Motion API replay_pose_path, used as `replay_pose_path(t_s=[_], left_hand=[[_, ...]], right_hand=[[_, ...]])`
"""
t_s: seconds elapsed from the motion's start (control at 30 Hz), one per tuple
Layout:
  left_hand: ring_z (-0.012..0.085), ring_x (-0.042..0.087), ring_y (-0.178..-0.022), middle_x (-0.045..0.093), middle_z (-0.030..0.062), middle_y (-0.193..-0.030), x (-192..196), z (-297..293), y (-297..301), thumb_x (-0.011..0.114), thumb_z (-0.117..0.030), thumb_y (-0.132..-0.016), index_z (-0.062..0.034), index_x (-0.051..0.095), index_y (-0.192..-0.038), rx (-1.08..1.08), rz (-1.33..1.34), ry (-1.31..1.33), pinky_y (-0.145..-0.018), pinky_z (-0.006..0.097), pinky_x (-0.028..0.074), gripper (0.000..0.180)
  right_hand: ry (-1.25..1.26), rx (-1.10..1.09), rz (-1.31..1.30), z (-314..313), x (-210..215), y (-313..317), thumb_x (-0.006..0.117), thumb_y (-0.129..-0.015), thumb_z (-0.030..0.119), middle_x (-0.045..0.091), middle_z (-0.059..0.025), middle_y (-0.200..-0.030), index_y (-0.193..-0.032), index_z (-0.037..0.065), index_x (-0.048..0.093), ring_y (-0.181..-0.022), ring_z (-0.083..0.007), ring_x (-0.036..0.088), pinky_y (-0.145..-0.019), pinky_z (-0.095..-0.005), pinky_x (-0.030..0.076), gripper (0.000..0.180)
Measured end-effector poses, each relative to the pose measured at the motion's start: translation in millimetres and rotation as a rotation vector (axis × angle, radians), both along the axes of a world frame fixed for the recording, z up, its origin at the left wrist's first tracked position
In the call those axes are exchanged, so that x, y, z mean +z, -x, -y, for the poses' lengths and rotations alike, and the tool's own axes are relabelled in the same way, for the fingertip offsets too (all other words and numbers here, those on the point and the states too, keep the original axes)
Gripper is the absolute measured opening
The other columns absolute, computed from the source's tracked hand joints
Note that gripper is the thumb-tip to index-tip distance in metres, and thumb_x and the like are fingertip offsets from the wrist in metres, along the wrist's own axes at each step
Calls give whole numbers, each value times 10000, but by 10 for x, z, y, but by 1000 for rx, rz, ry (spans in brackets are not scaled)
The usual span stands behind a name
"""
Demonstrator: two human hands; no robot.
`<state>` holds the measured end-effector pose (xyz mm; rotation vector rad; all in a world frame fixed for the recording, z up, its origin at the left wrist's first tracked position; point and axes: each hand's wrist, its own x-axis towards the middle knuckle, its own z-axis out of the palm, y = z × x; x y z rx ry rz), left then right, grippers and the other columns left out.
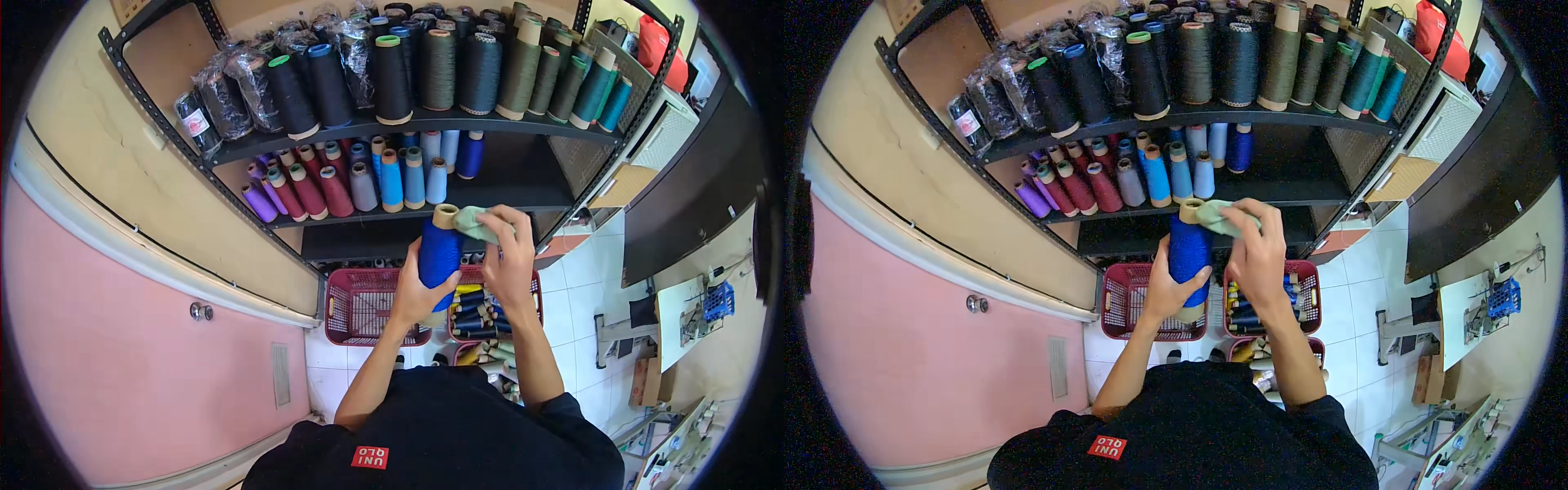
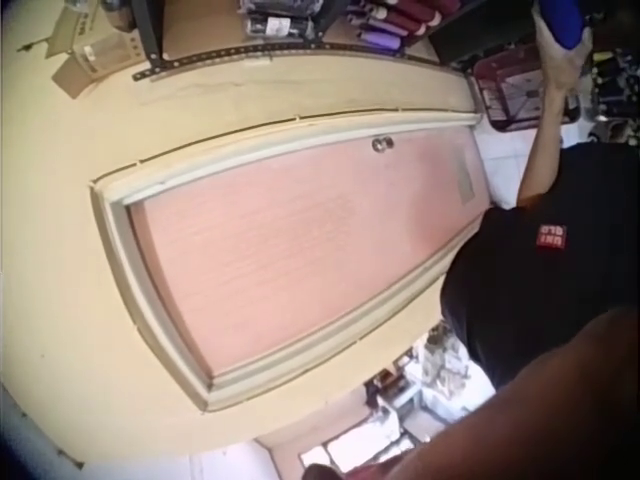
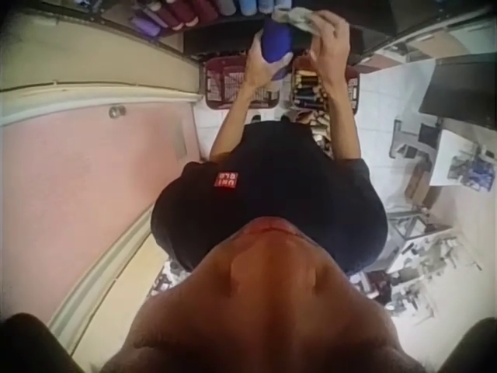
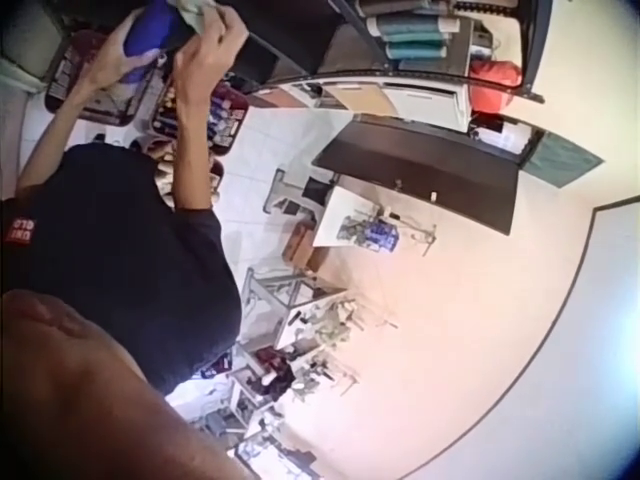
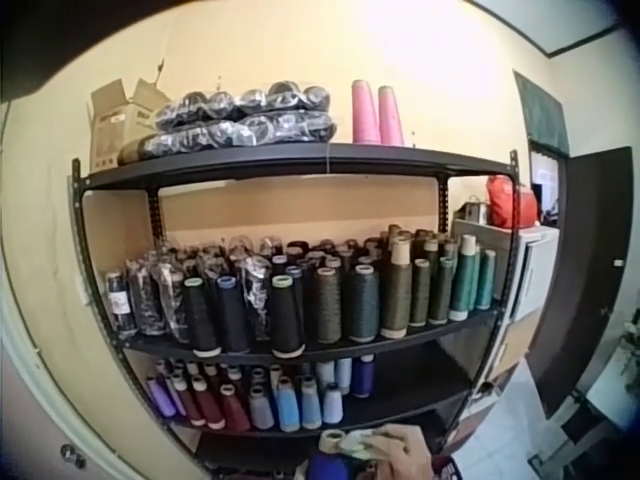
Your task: Cleaning and wiping down thread spools with a cloth and placing them in a collection basket.
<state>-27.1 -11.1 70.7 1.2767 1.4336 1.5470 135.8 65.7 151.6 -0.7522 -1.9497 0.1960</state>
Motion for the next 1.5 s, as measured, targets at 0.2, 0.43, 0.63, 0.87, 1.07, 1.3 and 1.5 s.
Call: replay_pose_path(t_s=[0.2,0.43,0.63,0.87,1.07,1.3,1.5], left_hand=[[237,696,-1156,678,175,-1303,-23,43,13,914,-286,-864,20,416,-1570,-71,29,-34,-1040,406,560,916],[222,692,-1138,678,151,-1281,-26,38,41,918,-286,-863,3,445,-1532,-153,124,-40,-1029,404,570,869],[200,716,-1013,675,131,-1190,-13,52,39,914,-262,-874,-22,463,-1488,-141,133,-96,-869,373,641,798],[192,724,-973,678,126,-1204,57,89,12,913,-261,-880,-25,486,-1466,-208,288,-51,-852,347,635,763],[189,704,-1074,683,123,-1243,-37,67,82,915,-250,-879,-22,495,-1494,-234,314,-56,-949,367,610,779],[189,692,-1111,685,115,-1274,-59,47,62,910,-261,-886,-28,494,-1510,-231,304,-74,-985,371,594,786],[182,687,-1134,684,101,-1291,-44,18,63,904,-265,-904,-30,514,-1501,-197,438,29,-997,362,588,751]], right_hand=[[-66,-32,37,-8,-66,-12,555,-762,-217,649,-203,-1231,-1185,21,734,-1140,-402,655,-961,-479,560,517],[-113,-40,44,133,126,-69,579,-768,-217,641,-198,-1224,-1240,68,756,-1130,-386,644,-941,-456,559,579],[-81,-99,120,-16,-37,-145,603,-813,-215,620,-212,-1219,-1291,94,756,-1128,-388,637,-950,-456,544,590],[-144,23,179,170,58,-76,610,-743,-222,601,-202,-1235,-1342,127,765,-1139,-394,615,-963,-447,539,710],[-19,-71,70,39,39,-140,621,-786,-213,594,-206,-1245,-1330,110,755,-1156,-402,612,-993,-455,535,647],[-26,-29,118,34,-57,-126,604,-799,-222,568,-212,-1272,-1328,142,742,-1160,-404,612,-973,-470,533,657],[24,27,-17,204,113,-109,600,-941,-47,643,-196,-1120,-1409,10,641,-1044,-385,640,-854,-454,546,474]])
